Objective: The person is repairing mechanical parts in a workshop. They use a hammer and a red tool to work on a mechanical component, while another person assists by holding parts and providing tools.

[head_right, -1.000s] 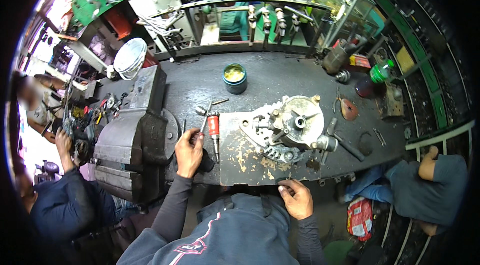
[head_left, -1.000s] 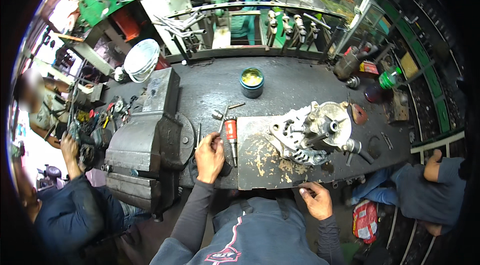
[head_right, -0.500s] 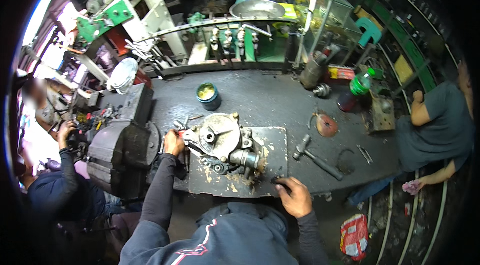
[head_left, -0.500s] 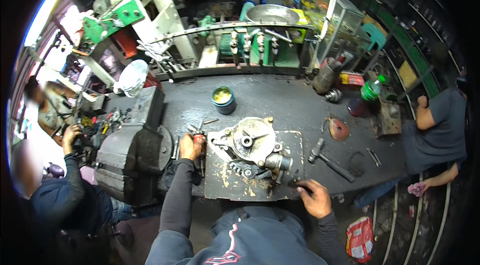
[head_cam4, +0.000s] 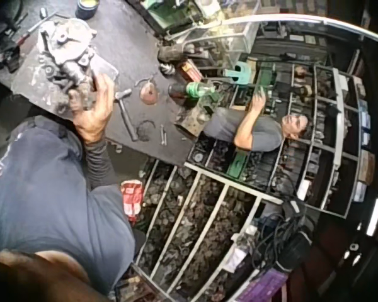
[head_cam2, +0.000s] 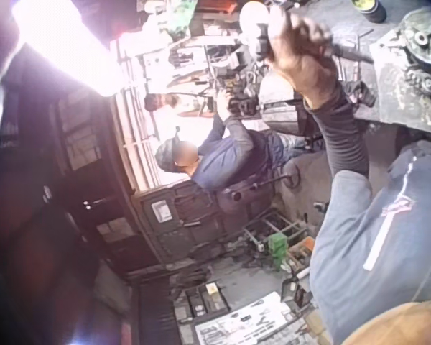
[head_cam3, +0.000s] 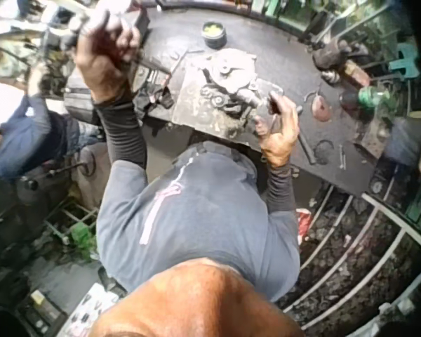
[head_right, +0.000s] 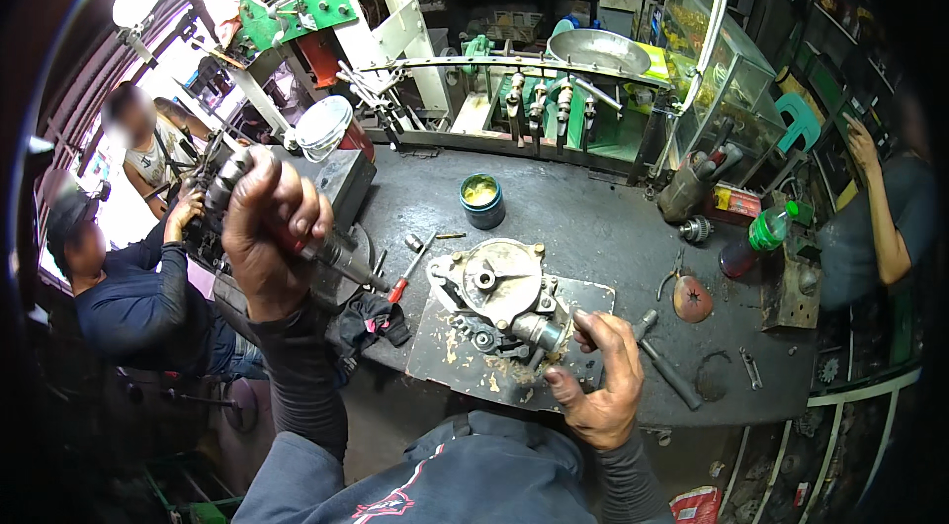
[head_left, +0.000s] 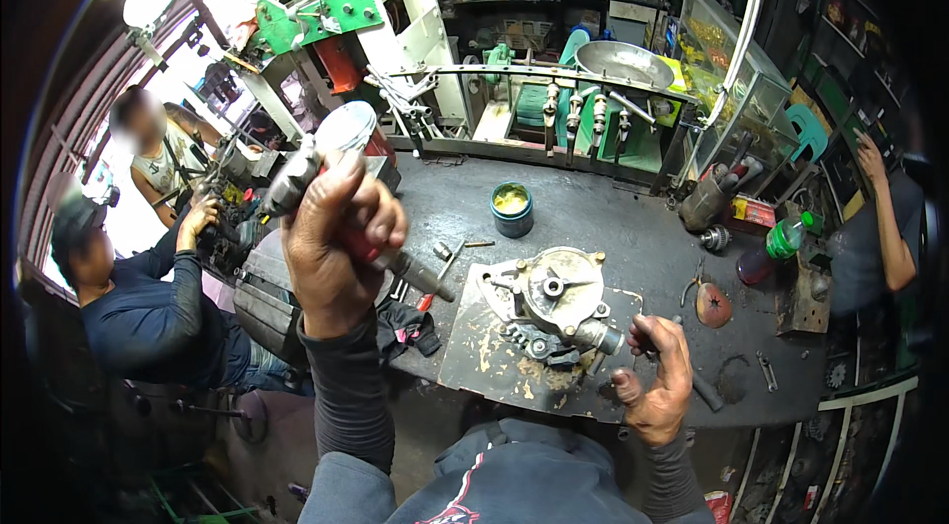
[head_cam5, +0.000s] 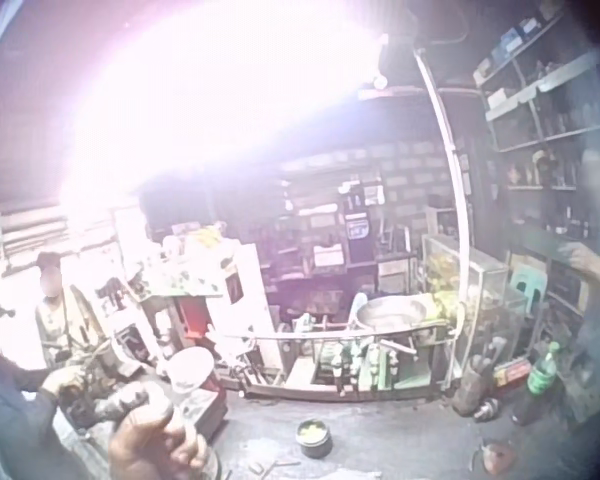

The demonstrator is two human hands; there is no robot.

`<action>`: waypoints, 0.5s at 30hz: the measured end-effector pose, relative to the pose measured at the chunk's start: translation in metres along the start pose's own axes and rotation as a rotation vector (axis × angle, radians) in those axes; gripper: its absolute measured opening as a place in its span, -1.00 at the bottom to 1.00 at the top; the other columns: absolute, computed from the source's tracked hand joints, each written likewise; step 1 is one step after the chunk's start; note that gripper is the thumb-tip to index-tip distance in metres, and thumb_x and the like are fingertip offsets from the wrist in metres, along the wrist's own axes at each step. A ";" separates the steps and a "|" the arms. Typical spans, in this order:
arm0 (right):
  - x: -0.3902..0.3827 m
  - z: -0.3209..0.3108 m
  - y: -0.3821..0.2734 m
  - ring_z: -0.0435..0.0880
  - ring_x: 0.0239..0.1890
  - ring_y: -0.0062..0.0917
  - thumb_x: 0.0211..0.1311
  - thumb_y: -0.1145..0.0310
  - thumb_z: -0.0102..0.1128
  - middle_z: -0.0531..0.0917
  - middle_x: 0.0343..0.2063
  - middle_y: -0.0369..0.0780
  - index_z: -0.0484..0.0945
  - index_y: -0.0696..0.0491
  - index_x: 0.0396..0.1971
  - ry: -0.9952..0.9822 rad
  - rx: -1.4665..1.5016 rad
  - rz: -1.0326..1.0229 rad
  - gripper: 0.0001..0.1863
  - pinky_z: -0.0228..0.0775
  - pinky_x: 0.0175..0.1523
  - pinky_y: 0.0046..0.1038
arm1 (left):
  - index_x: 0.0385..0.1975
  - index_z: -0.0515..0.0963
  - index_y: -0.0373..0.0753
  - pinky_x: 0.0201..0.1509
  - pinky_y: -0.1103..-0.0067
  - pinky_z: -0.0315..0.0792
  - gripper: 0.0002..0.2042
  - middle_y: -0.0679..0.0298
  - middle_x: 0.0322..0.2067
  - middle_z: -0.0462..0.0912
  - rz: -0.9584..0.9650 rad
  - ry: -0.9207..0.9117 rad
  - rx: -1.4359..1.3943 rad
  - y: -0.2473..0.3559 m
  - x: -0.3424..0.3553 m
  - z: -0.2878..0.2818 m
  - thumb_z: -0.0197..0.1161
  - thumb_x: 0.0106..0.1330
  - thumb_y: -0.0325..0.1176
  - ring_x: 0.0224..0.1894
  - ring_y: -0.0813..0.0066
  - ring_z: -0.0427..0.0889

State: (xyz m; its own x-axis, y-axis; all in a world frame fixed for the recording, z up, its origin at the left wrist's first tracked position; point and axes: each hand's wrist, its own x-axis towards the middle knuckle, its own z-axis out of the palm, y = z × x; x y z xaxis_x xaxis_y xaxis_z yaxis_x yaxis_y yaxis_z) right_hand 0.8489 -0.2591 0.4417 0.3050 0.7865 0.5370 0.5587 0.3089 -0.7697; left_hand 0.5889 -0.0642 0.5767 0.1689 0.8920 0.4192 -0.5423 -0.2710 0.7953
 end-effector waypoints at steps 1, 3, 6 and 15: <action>0.006 0.006 -0.008 0.62 -0.21 -0.40 0.21 0.14 0.50 0.61 -0.12 -0.06 0.56 0.23 0.11 0.008 -0.078 -0.040 -0.40 0.52 -0.10 -0.39 | -0.29 0.39 -0.17 -0.53 0.55 0.41 -0.86 0.42 -0.59 0.31 0.017 -0.039 -0.046 0.009 0.001 0.018 0.20 0.47 -0.32 -0.64 0.59 0.39; 0.012 0.015 -0.019 0.65 -0.18 -0.32 0.18 0.21 0.52 0.63 -0.11 -0.06 0.59 0.20 0.06 0.028 -0.182 -0.031 -0.46 0.55 -0.07 -0.34 | -0.22 0.49 -0.21 -0.55 0.56 0.44 -0.86 0.37 -0.58 0.44 0.017 -0.092 -0.109 0.022 0.003 0.049 0.33 0.37 -0.40 -0.65 0.56 0.48; 0.013 0.022 -0.028 0.69 -0.12 -0.27 0.17 0.31 0.51 0.65 -0.11 -0.07 0.63 0.17 0.01 0.032 -0.210 -0.029 -0.56 0.57 -0.03 -0.32 | -0.22 0.30 -0.19 -0.56 0.57 0.32 -0.81 0.44 -0.64 0.23 0.036 -0.137 0.175 0.030 0.001 0.079 0.19 0.44 -0.32 -0.68 0.60 0.28; 0.005 0.026 -0.026 0.70 -0.07 -0.18 0.15 0.43 0.49 0.68 -0.12 -0.04 0.67 0.16 -0.04 0.095 -0.229 -0.008 -0.64 0.55 0.05 -0.29 | -0.40 0.50 -0.25 -0.56 0.66 0.27 -0.79 0.46 -0.57 0.44 0.063 -0.282 0.131 0.014 0.003 0.099 0.48 0.26 -0.51 -0.62 0.72 0.37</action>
State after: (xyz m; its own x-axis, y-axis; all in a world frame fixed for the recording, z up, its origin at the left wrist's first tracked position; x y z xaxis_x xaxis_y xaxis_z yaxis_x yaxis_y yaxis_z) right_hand 0.8160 -0.2495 0.4549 0.3656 0.7271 0.5811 0.7184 0.1765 -0.6729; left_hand 0.6629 -0.1010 0.6322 0.3699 0.7416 0.5597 -0.4512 -0.3832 0.8060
